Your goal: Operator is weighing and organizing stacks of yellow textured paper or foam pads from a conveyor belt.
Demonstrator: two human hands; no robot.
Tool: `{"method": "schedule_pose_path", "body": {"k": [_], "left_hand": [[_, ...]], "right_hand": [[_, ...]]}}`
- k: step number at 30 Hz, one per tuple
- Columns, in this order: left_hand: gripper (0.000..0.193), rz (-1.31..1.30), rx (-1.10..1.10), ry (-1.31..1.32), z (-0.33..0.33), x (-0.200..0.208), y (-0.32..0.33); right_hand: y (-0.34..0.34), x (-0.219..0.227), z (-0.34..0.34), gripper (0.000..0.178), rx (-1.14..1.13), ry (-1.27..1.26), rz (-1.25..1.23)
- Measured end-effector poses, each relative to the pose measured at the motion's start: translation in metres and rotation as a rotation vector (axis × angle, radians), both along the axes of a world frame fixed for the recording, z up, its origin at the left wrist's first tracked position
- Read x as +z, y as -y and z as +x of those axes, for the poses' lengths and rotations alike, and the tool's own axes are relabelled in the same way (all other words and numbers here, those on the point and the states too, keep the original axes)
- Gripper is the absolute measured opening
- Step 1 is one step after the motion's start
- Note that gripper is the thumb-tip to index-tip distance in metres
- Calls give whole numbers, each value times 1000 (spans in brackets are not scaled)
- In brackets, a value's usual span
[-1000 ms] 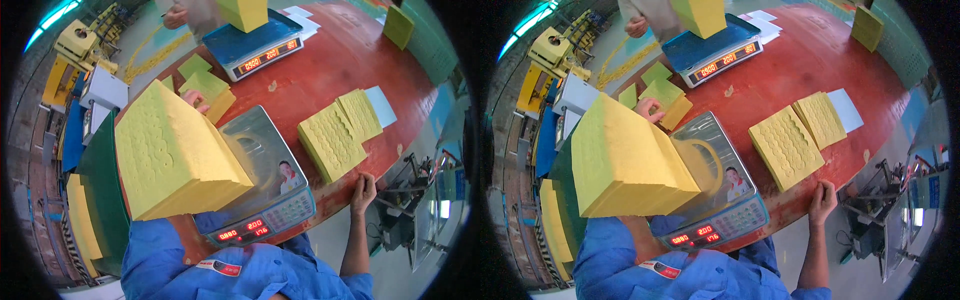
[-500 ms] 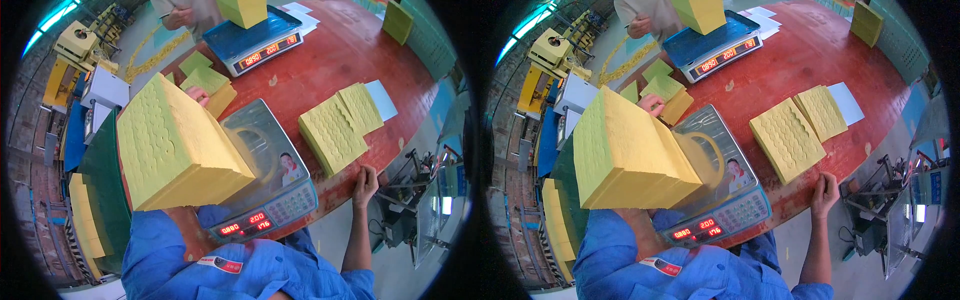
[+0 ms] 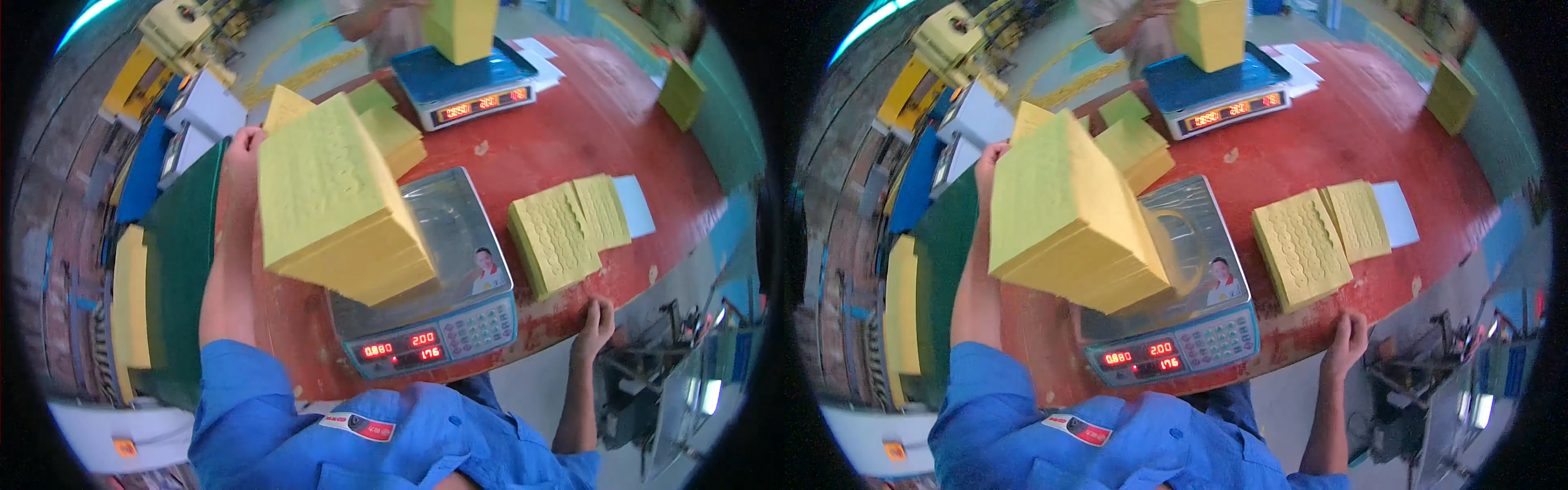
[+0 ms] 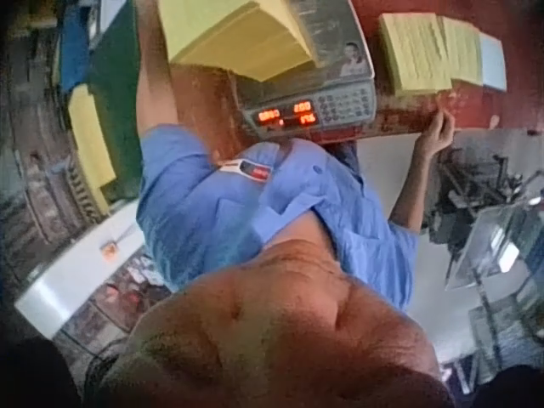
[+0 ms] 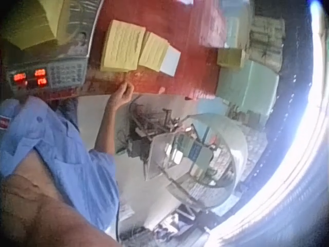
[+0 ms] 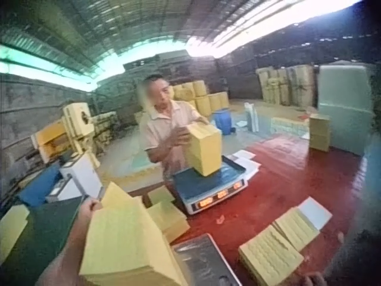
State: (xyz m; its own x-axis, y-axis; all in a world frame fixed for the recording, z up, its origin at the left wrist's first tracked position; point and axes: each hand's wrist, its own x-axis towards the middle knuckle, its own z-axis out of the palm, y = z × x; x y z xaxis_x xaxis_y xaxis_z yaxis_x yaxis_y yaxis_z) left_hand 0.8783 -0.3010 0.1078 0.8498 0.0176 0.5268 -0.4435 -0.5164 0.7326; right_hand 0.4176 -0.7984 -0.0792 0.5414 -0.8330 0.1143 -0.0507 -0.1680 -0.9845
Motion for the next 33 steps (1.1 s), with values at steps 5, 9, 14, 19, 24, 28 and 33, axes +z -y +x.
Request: {"method": "schedule_pose_path", "body": {"k": [5,9,14,19,24,28,33], "left_hand": [[11,-93,37,-44,-159,82,-37],[7,32,119,-40,-304,87,-29],[12,346,-60,-322,-453,36,23],[26,347,-233,-505,-527,-16,52],[37,443,-280,-482,-541,-20,47],[38,-38,447,-470,-547,-44,15],[28,-709,248,-697,-508,-26,4]], "right_hand": [[-90,103,-1,14,702,-30,196],[-146,124,45,32,1448,-149,630],[-216,124,63,57,1647,-336,1290],[-253,101,63,47,1812,-808,1212],[-273,71,52,31,1948,-476,688],[-276,88,53,29,1891,-228,464],[-269,140,62,28,1715,-3,299]]}}
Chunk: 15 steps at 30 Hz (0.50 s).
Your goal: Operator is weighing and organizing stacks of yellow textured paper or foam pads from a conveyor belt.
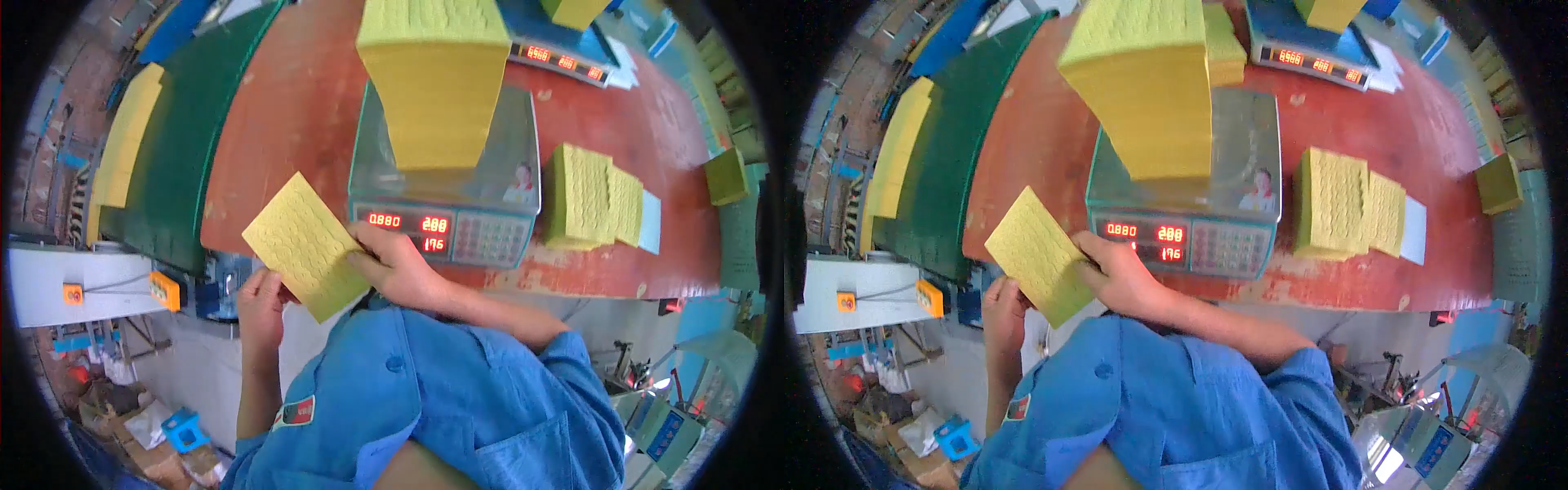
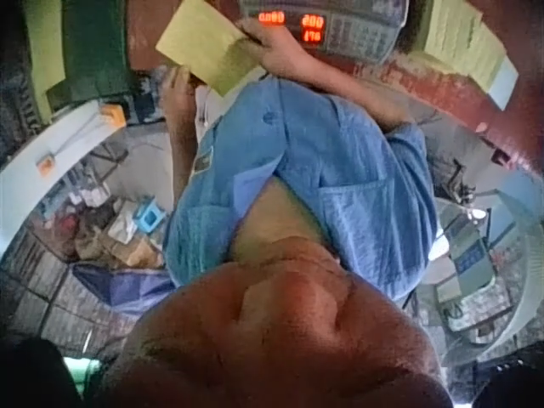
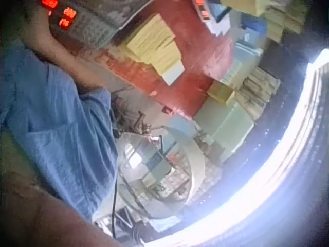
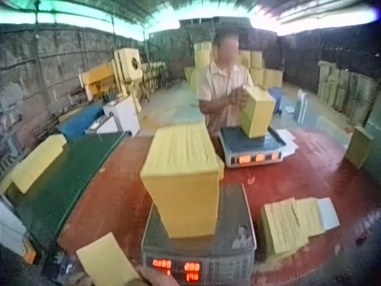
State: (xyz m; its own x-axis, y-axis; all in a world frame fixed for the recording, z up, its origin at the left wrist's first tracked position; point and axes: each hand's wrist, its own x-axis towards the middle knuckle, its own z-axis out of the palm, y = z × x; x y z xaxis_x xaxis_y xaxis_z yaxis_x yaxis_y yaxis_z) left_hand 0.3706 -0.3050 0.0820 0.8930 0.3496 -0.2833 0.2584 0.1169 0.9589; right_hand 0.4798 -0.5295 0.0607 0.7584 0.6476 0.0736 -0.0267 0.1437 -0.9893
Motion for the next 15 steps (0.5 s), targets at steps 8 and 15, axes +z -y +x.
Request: {"method": "schedule_pose_path", "body": {"k": [8,15], "left_hand": [[19,161,-134,411,130,119,33],[24,234,-488,407,290,180,60]], "right_hand": [[53,114,52,9,-464,546,-87],[82,187,135,30,-736,488,-104]]}}
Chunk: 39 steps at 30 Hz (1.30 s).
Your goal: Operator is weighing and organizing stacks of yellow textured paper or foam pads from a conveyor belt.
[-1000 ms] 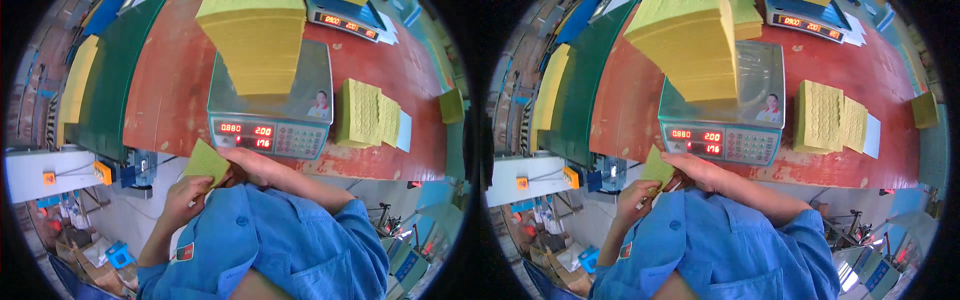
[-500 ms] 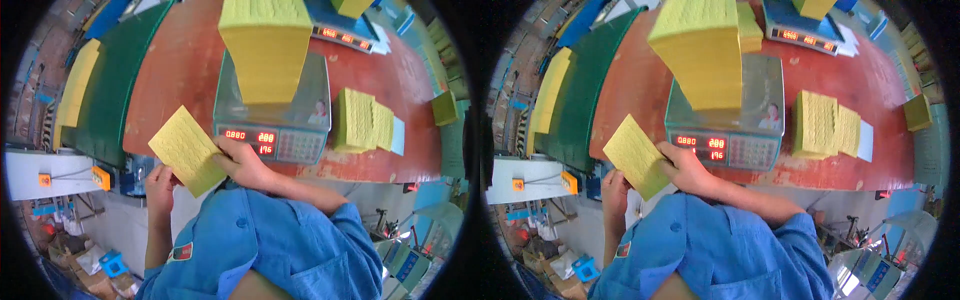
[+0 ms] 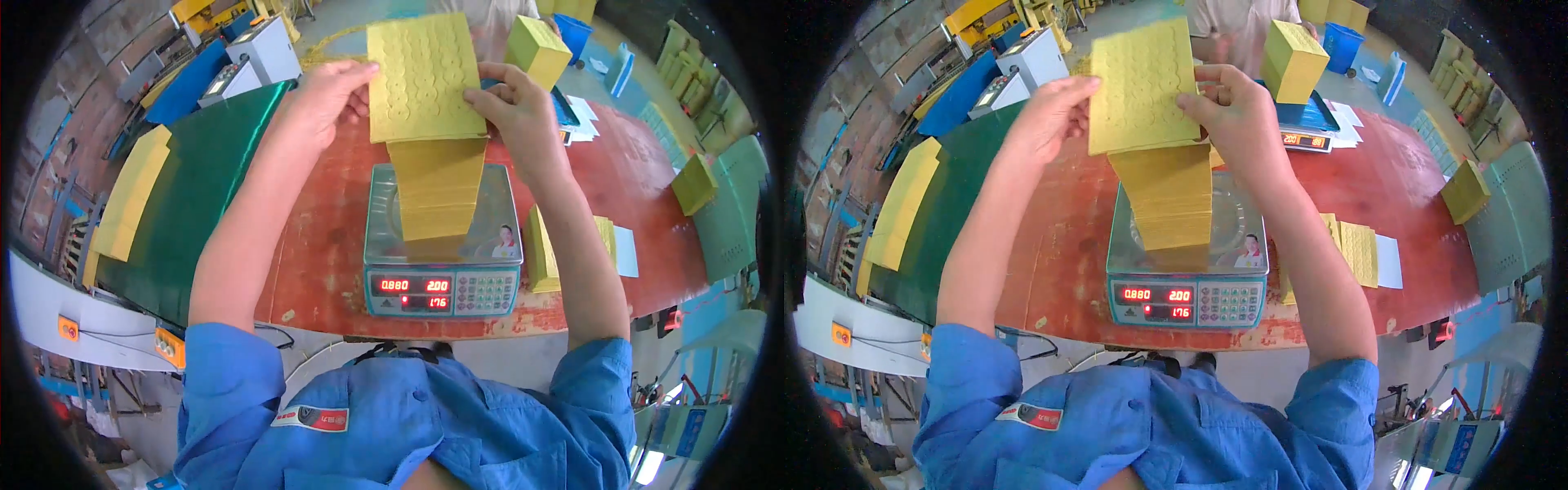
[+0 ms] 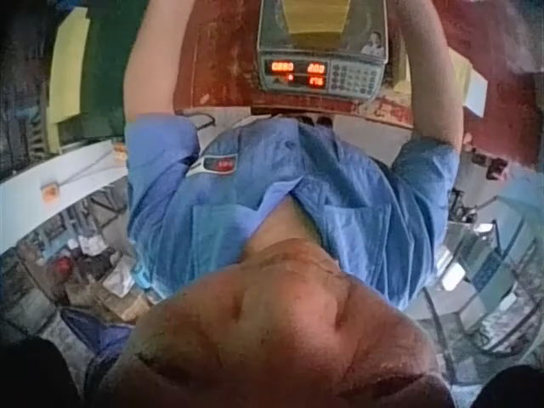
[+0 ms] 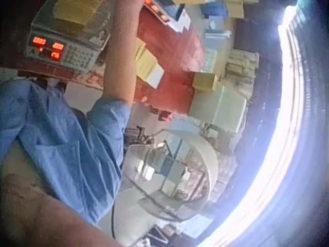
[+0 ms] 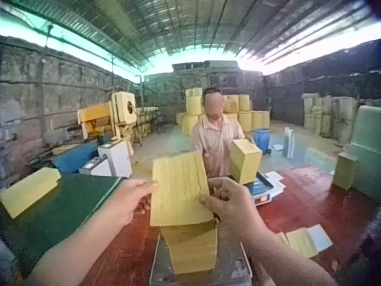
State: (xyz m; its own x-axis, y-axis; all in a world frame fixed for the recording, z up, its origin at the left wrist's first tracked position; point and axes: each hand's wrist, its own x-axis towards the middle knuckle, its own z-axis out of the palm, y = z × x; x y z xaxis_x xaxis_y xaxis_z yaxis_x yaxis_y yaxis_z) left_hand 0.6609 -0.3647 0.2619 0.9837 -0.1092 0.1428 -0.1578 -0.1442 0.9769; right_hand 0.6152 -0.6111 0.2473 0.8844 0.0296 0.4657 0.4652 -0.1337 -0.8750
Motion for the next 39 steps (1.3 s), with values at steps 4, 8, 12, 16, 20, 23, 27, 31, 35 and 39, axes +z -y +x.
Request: {"method": "schedule_pose_path", "body": {"k": [4,8,12,16,20,23,27,31,35,39], "left_hand": [[20,63,-109,-119,36,-31,12],[19,111,-106,-153,36,-33,7],[19,134,-98,-162,32,-35,5],[20,139,-75,-163,24,-34,8],[20,154,-44,-143,21,-35,10],[22,192,-31,-138,14,-33,15],[22,211,12,-81,12,-35,21],[23,242,40,-99,14,-38,19],[25,212,26,-60,10,-39,19],[27,160,35,-46,0,-35,26]], "right_hand": [[18,-27,39,30,-48,-83,-22],[20,-40,48,31,-32,-101,-15],[16,-40,39,33,-17,-109,1],[15,-39,35,32,-47,-111,-18],[19,-47,41,35,-61,-75,-26],[20,-53,43,36,-90,-34,-48],[20,-58,47,35,-124,-26,-76],[18,-59,48,34,-78,-68,-2],[16,-60,44,31,-87,-62,29],[17,-59,41,22,-50,-49,67]]}}
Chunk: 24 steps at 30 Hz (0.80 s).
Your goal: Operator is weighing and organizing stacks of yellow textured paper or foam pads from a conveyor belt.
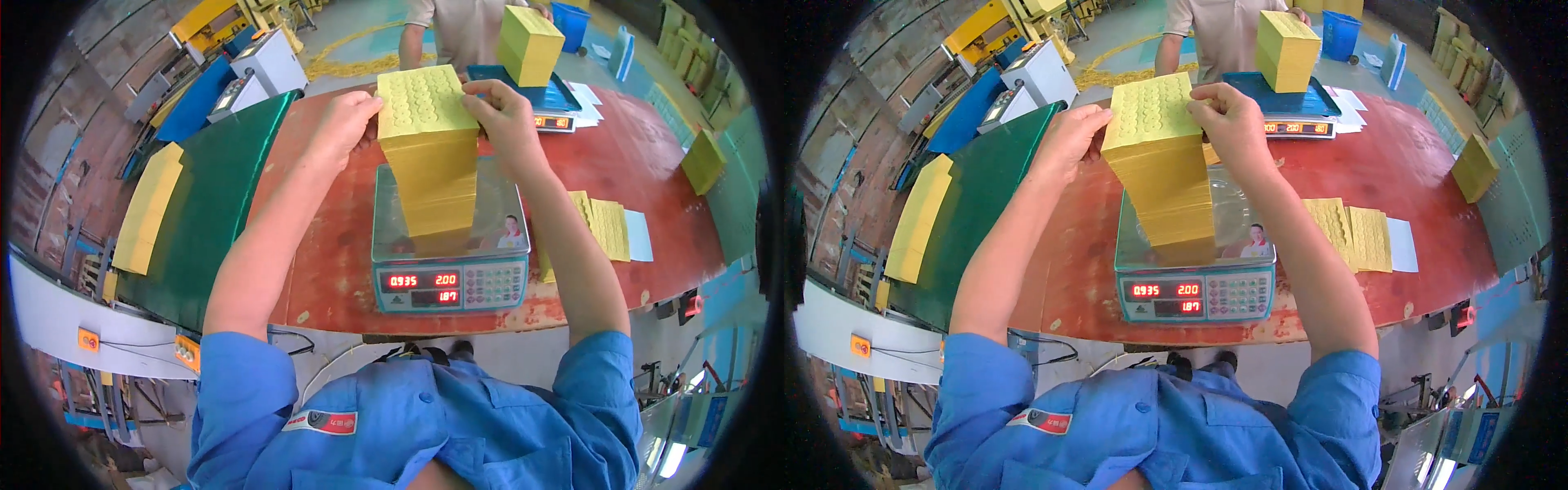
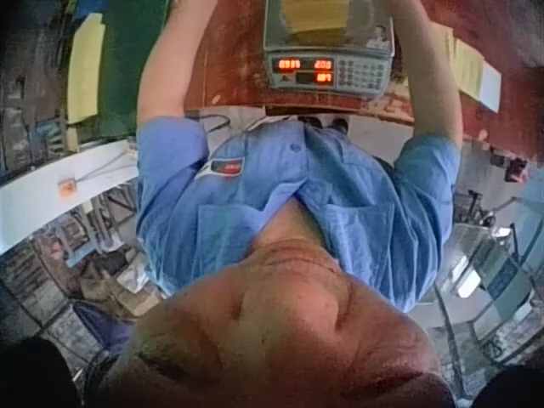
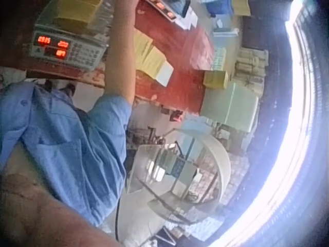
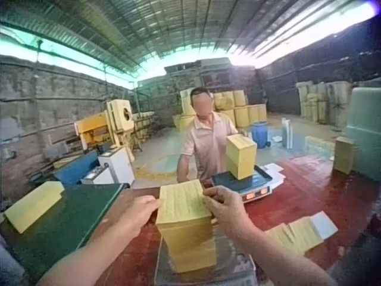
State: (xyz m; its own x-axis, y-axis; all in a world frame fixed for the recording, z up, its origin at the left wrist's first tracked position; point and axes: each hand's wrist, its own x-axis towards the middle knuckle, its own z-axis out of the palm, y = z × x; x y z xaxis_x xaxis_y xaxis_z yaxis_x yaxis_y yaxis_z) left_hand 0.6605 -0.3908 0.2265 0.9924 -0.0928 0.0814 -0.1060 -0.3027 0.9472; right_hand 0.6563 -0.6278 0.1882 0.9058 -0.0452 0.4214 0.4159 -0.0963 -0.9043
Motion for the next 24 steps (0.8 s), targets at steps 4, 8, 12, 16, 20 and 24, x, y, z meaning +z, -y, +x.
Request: {"method": "schedule_pose_path", "body": {"k": [4,8,12,16,20,24], "left_hand": [[31,39,35,63,-11,-3,6],[34,131,98,221,-8,-18,4],[30,311,141,379,-5,-29,5],[34,487,282,497,17,-38,-33],[28,60,385,194,-14,-33,-63],[26,-25,382,152,-31,-50,-92]], "right_hand": [[0,-4,-1,23,12,-22,64],[0,-6,-7,25,27,-11,77],[4,-10,-7,24,4,-5,81],[10,-1,-23,22,4,-2,158],[31,0,-65,15,-25,-61,249],[37,-16,-98,14,-15,-69,407]]}}
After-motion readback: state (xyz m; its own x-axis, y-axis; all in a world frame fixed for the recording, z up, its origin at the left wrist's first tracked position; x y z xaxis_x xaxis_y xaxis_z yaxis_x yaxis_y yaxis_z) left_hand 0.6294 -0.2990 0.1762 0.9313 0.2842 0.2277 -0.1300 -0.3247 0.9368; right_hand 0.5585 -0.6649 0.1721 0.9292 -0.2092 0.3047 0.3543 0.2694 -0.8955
